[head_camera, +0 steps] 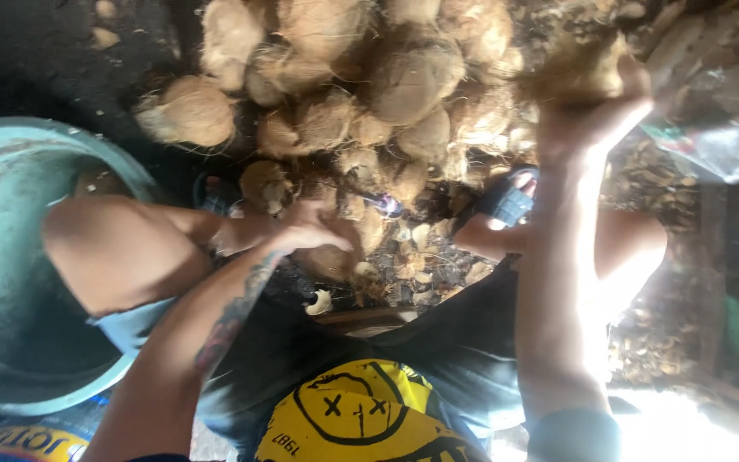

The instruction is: The person sits on the ground and uses a machete to peel the husk off a coconut. They rotate the coconut to remove the fibrous outer layer and then place the peeled coconut into a nearby basin.

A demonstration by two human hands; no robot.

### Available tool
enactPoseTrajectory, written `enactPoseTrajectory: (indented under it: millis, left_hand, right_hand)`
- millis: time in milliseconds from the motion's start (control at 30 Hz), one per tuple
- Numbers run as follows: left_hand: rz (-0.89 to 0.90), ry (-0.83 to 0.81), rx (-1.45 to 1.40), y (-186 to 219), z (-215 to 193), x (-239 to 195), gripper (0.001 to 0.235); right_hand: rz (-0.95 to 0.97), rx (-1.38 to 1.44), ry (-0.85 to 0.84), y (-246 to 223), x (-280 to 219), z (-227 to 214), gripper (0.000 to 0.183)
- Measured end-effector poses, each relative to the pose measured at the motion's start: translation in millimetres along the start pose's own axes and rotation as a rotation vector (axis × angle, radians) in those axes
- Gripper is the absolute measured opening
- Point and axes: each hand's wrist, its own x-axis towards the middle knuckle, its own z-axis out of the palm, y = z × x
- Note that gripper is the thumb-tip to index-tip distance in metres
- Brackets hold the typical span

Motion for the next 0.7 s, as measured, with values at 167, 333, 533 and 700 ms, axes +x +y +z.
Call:
enactPoseTrajectory:
  millis: [167,333,533,700]
  left_hand:
    - [-0.065,0.022,-0.419,9.3,-19.6,-19.6,0.064]
    - [0.294,-0.014,-0.668,37.9,-31.0,-25.7,0.051]
    - [-0.224,-0.074,-1.518,43.0,-51.8,-26.3,0.030]
    - [0.283,-0.184,-1.718,14.8,-60.6,-12.9,0.049]
  right_hand:
    - [-0.398,-0.313,0.570,75.1,57.8,-223.2,0.046]
    - [-0.288,-0.790,0.773,144.6,71.6,-386.2,0.057]
    - [0.461,-1.934,0.499,153.2,2.7,-426.3,0.013]
    - [0.158,-2.094,-0.027,218.9,20.3,-422.8,0.046]
